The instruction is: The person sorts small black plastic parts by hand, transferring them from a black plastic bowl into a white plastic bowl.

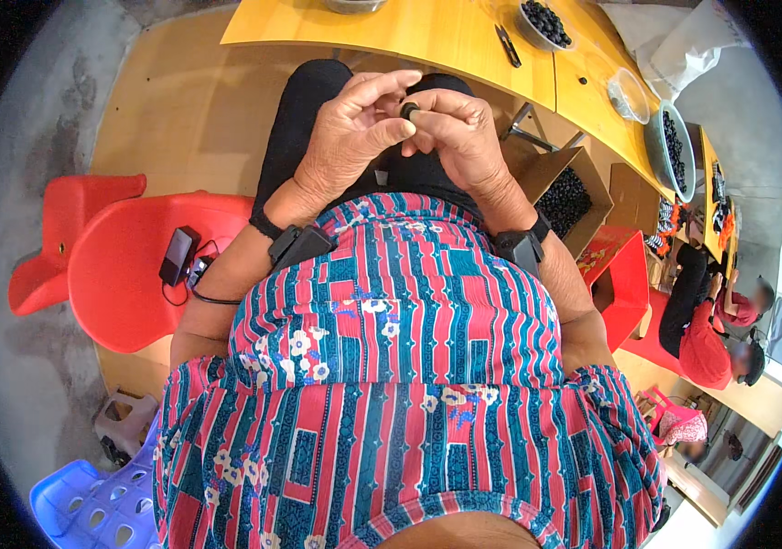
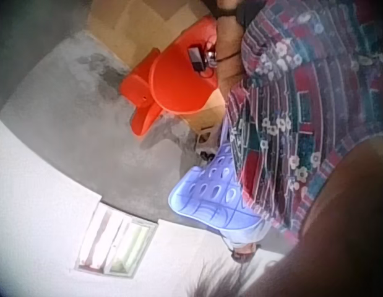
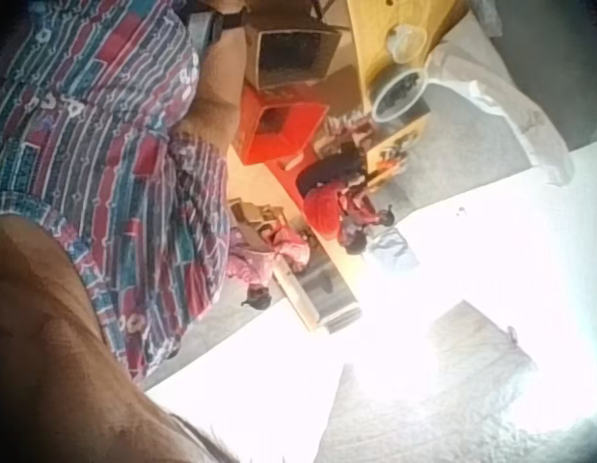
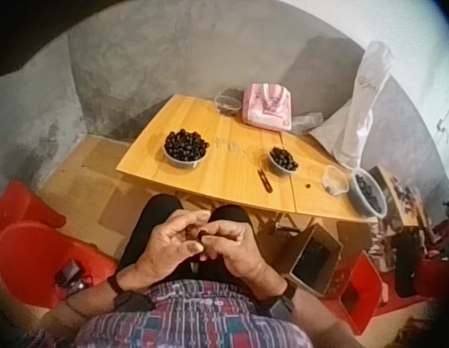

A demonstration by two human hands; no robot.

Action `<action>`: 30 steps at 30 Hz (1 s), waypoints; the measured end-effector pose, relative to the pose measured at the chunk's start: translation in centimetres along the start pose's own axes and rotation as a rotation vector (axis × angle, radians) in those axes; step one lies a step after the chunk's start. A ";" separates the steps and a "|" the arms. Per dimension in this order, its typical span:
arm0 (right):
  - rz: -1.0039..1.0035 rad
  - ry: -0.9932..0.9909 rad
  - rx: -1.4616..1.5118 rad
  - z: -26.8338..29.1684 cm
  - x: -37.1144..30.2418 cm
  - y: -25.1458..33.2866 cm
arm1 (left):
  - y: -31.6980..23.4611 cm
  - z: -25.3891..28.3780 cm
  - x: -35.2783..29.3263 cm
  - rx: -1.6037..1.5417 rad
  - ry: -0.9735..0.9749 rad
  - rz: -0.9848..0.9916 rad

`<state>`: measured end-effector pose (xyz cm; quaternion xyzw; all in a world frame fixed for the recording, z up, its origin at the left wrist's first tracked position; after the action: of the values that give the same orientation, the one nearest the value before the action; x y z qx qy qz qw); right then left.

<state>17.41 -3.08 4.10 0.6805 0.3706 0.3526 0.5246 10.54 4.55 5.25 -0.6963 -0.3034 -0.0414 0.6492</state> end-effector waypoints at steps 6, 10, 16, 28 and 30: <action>0.159 -0.055 -0.458 0.5 -0.4 1.5 | 0.1 -2.0 -0.2 -0.059 0.180 0.092; 0.183 -0.041 -0.617 -0.6 -0.6 1.9 | 0.7 -3.0 -0.4 -0.249 0.160 0.130; 0.303 -0.085 -0.682 -1.1 -0.9 2.5 | 0.5 -3.0 -0.8 -0.069 0.129 0.081; 0.376 -0.123 -0.654 -1.3 -1.0 1.6 | 2.3 -1.4 -1.0 -0.161 -0.160 0.185; 0.362 -0.133 -0.638 -1.2 -1.0 1.1 | 2.8 -1.2 -1.2 -0.159 -0.181 0.212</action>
<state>16.00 -3.61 5.36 0.5587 0.0810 0.4925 0.6623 11.31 3.09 2.39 -0.7745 -0.2813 0.0663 0.5626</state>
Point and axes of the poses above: each hand's wrist, its own x-axis towards the middle knuckle, its own z-axis out of the back of the hand, y = z × x, the point moved 10 cm from there along x, towards the middle knuckle
